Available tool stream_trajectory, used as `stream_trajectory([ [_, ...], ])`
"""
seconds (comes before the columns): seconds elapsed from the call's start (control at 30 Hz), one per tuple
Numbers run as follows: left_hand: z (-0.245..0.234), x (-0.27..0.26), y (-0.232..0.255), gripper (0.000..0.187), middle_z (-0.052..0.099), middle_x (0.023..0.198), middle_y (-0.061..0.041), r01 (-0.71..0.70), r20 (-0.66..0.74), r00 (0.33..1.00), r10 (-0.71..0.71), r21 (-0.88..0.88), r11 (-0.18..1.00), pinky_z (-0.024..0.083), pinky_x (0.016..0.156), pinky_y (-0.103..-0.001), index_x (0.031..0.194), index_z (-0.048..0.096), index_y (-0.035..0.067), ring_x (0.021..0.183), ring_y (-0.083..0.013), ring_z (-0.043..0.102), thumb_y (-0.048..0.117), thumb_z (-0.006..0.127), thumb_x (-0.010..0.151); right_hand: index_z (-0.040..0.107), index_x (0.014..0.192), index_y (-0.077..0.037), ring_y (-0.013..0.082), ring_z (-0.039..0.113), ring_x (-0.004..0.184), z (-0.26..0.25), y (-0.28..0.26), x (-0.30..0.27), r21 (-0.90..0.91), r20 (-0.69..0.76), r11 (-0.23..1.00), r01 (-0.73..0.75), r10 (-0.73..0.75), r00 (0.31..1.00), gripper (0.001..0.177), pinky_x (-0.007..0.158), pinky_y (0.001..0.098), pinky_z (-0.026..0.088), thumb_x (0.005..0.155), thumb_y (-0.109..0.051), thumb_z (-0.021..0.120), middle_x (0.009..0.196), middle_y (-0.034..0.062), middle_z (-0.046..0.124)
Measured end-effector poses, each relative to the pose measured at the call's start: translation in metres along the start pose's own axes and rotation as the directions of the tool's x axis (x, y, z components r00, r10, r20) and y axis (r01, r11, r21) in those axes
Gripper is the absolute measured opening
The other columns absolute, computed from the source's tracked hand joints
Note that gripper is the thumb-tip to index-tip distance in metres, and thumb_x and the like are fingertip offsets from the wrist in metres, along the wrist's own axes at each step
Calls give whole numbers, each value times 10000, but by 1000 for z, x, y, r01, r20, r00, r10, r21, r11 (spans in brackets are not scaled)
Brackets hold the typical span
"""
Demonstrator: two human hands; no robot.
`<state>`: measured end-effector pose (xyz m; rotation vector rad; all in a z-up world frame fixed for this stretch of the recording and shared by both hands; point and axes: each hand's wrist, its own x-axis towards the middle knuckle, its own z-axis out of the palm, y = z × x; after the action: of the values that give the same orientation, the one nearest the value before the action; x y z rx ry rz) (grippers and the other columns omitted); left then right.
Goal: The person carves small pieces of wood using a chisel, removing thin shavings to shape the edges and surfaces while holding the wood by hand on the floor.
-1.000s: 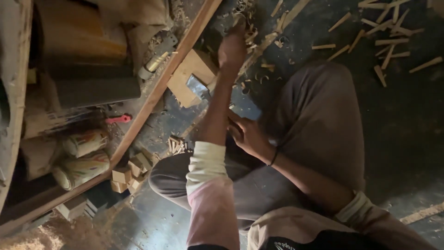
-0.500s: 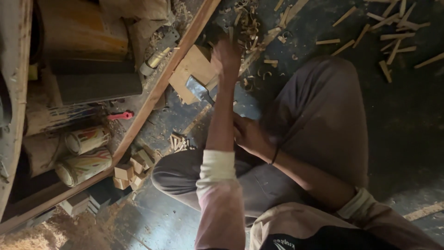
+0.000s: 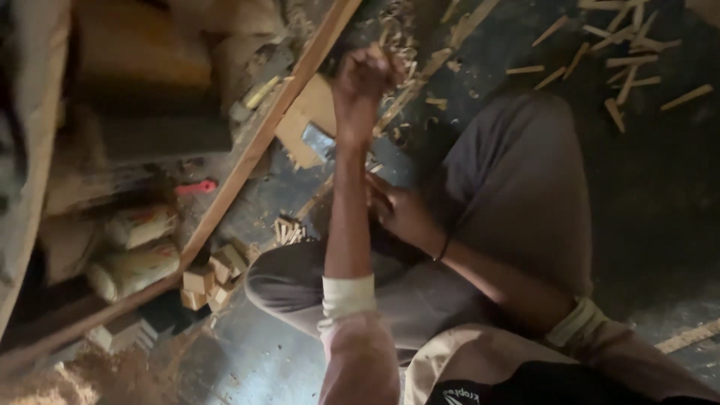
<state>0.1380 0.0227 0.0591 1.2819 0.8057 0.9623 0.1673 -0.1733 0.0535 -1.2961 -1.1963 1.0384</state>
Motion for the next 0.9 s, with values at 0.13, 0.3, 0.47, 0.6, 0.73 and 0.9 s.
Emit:
stream_trajectory([
  [0.13,26,-65,87,371,685,1085,-130,0,38,999,7,-196,981,669,879,-422,1322,541,-19,1066,-267,736,-157,536,978,546,1416,-76,367,715,860,13,30,-13,-28,15,999,38,-38,999,444,744,427,546,986,-135,640,997,226,716],
  [0.3,35,-131,134,466,700,1139,-167,-39,124,989,78,-296,954,676,849,-402,1489,486,-2,1051,-270,739,-151,502,1048,648,1130,-24,402,696,945,8,37,-9,-275,99,957,91,-66,993,238,741,454,535,914,-117,682,992,207,705],
  [0.47,40,-174,149,341,689,1189,-259,-88,121,980,159,-455,886,655,664,-367,1437,518,4,1053,-344,739,-130,471,1127,566,1362,76,304,645,971,21,-13,-5,772,-69,587,244,-305,950,300,803,346,539,1096,-25,473,1218,157,661],
  [0.6,35,-194,168,271,632,1318,-317,-46,178,961,209,-646,762,641,706,-391,1371,506,48,1104,-397,729,-76,414,1148,707,1305,-28,72,710,688,40,-22,-13,629,139,-750,-204,-150,979,305,650,168,565,1142,-38,448,1061,-9,794],
  [0.73,32,-208,172,220,637,1281,-330,-31,162,966,203,-705,708,666,815,-438,1338,490,28,1104,-401,727,-66,403,1158,631,1301,88,121,741,762,70,3,0,431,-180,-885,-177,-277,944,288,689,199,583,1099,5,442,1182,97,753],
  [0.9,37,-219,163,186,653,1221,-314,-64,64,986,153,-706,706,633,900,-481,1283,501,-41,1107,-416,708,-133,435,1135,657,1233,46,26,719,967,54,15,-4,560,55,-823,98,155,986,240,814,157,567,1095,-36,479,1209,35,738],
])
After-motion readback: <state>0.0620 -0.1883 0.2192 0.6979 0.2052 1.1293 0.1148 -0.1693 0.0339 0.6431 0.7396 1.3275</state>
